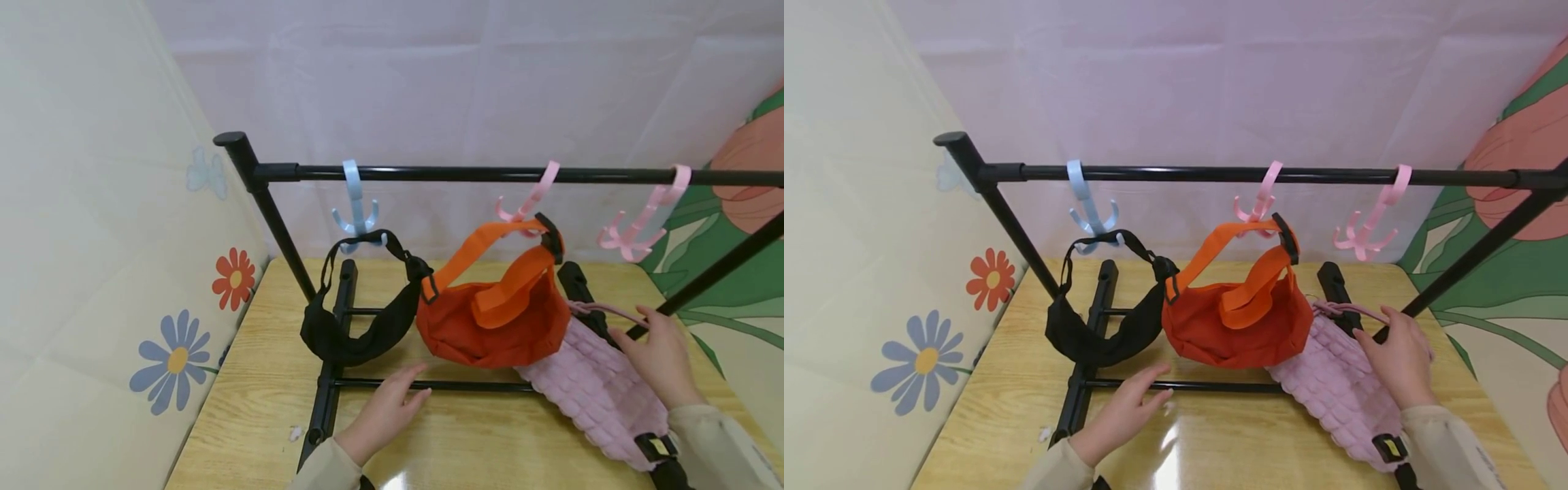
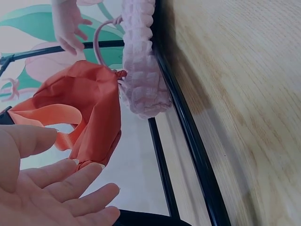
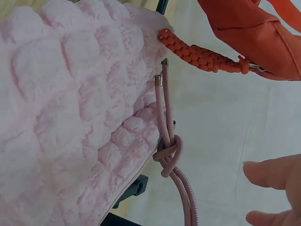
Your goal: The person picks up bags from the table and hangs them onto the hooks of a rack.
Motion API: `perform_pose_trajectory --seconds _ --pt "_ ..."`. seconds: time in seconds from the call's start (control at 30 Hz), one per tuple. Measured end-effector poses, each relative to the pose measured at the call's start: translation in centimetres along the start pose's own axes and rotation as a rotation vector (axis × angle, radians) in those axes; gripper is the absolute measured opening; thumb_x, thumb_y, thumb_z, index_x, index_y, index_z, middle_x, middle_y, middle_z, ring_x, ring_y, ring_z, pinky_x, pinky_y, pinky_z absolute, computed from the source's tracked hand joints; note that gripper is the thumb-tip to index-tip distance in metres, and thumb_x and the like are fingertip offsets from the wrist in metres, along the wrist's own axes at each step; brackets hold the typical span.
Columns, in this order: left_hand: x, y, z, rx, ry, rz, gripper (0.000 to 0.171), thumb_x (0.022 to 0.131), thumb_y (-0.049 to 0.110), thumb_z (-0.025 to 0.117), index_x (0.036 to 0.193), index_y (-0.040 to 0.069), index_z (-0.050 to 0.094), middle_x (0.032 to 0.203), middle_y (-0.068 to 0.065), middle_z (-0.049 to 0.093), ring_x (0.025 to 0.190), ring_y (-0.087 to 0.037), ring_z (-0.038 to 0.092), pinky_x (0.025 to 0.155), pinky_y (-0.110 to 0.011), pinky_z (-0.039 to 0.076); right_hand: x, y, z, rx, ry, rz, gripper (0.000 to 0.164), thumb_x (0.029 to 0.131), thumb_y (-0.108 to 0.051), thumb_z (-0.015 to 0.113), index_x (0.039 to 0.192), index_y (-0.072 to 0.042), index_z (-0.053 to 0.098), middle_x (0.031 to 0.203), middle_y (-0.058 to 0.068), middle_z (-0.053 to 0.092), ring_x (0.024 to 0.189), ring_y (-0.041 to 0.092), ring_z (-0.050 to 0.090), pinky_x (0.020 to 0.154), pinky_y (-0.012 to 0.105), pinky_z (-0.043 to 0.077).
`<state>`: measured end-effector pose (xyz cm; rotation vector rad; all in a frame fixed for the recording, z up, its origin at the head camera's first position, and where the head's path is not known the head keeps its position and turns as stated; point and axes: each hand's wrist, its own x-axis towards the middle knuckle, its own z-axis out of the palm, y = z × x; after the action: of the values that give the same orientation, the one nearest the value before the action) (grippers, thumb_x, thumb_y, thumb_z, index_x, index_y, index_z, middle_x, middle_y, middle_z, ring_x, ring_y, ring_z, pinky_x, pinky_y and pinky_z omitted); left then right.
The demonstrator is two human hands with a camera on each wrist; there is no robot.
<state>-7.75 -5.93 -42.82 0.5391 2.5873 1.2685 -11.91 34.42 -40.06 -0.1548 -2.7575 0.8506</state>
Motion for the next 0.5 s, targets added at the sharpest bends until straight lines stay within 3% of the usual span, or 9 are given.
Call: perform_pose_trajectory --seconds 0.3,0.5 --pt "-0.1 0.0 0.2 -0.014 -0.016 -0.040 0.041 0.098 0.021 0.060 0.134 0.001 0.055 0.135 -0.015 0.055 0.125 -0.032 0.050 0.101 -0.050 0.041 0.1 1.2 -0.2 -0.079 0.010 0.076 0.065 0.094 -0.018 0.060 0.134 0.023 0.031 0.122 0.050 0.035 0.111 0.064 0.031 0.089 0.069 0.026" --pt "-0.1 0.0 0.2 -0.011 -0.016 -0.039 0.040 0.098 0.019 0.060 0.133 0.001 0.055 0.134 -0.016 0.055 0.125 -0.033 0.050 0.101 -0.051 0.041 0.2 1.9 -0.7 -0.118 -0.026 0.149 0.072 0.094 -0.025 0.060 0.135 0.024 0.027 0.118 0.052 0.032 0.107 0.067 0.029 0.083 0.071 0.028"
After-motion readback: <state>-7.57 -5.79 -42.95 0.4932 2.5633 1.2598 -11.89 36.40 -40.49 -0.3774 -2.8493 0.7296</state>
